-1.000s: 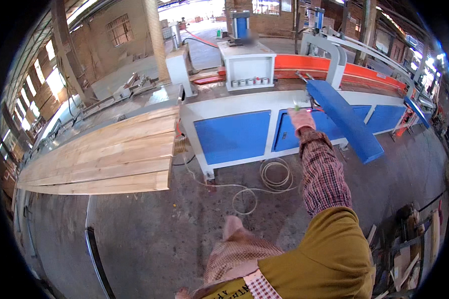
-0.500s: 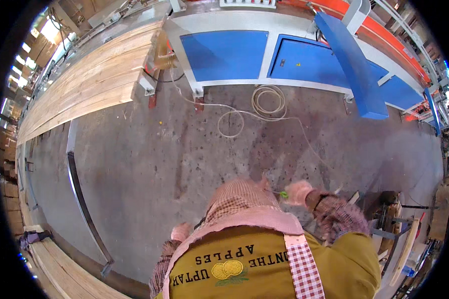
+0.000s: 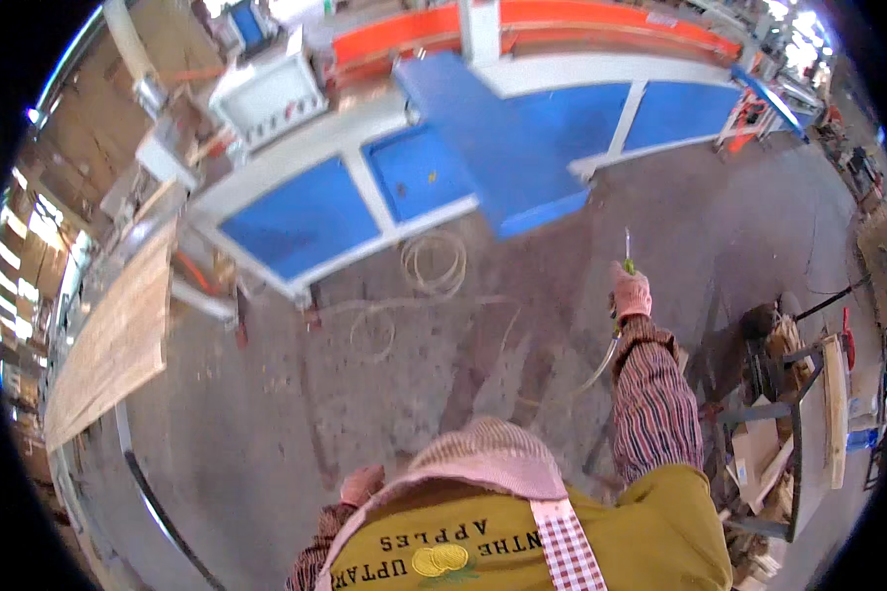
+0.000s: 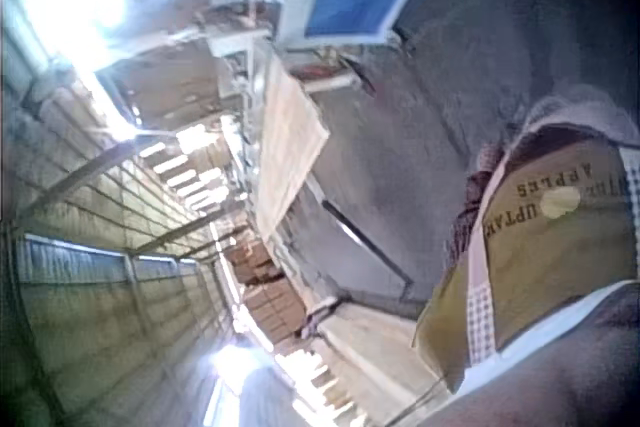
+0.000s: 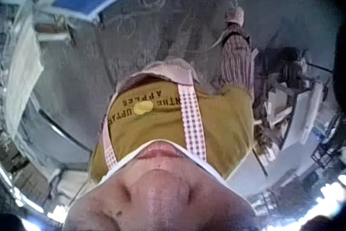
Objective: The person picks up long wooden planks from a conveyor belt and stacks them onto a pile in a workshop. The person also briefly handles a dust extraction hose and a blue plastic board during the process.
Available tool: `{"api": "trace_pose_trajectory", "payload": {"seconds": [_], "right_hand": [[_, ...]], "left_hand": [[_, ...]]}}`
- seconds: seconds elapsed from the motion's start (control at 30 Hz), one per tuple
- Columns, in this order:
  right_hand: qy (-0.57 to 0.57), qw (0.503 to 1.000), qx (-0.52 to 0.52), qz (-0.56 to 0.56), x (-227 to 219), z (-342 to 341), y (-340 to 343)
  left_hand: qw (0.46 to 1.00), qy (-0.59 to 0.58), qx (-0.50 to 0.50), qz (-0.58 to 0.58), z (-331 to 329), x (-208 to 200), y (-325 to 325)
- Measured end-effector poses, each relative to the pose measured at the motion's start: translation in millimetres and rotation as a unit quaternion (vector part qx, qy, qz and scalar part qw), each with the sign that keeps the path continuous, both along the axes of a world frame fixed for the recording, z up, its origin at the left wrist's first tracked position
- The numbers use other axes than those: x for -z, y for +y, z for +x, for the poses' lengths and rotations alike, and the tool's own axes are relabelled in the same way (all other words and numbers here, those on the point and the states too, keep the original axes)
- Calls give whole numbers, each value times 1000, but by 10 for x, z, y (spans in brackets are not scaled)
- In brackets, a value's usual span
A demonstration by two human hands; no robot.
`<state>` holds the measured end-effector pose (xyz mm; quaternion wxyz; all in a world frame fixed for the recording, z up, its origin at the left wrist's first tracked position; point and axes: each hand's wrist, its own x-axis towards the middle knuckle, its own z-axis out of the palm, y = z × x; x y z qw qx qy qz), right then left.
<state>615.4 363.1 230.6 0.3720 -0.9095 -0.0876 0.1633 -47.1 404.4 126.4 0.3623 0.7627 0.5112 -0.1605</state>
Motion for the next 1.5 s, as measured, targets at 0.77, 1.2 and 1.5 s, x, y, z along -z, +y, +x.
{"api": "trace_pose_trajectory", "payload": {"seconds": [0.77, 1.2, 1.5], "right_hand": [[-208, 959, -36, -189, -2273, 2934, 541], [-138, 989, 42, 22, -1470, 4661, 483], [-180, 821, -343, 419, -2219, 2744, 4130]], "left_hand": [[672, -658, -336, -44, 4943, -2062, 1512], [701, -574, -423, -24, 5051, -2152, 1453], [672, -503, -542, 21, 4977, -2215, 1409]]}}
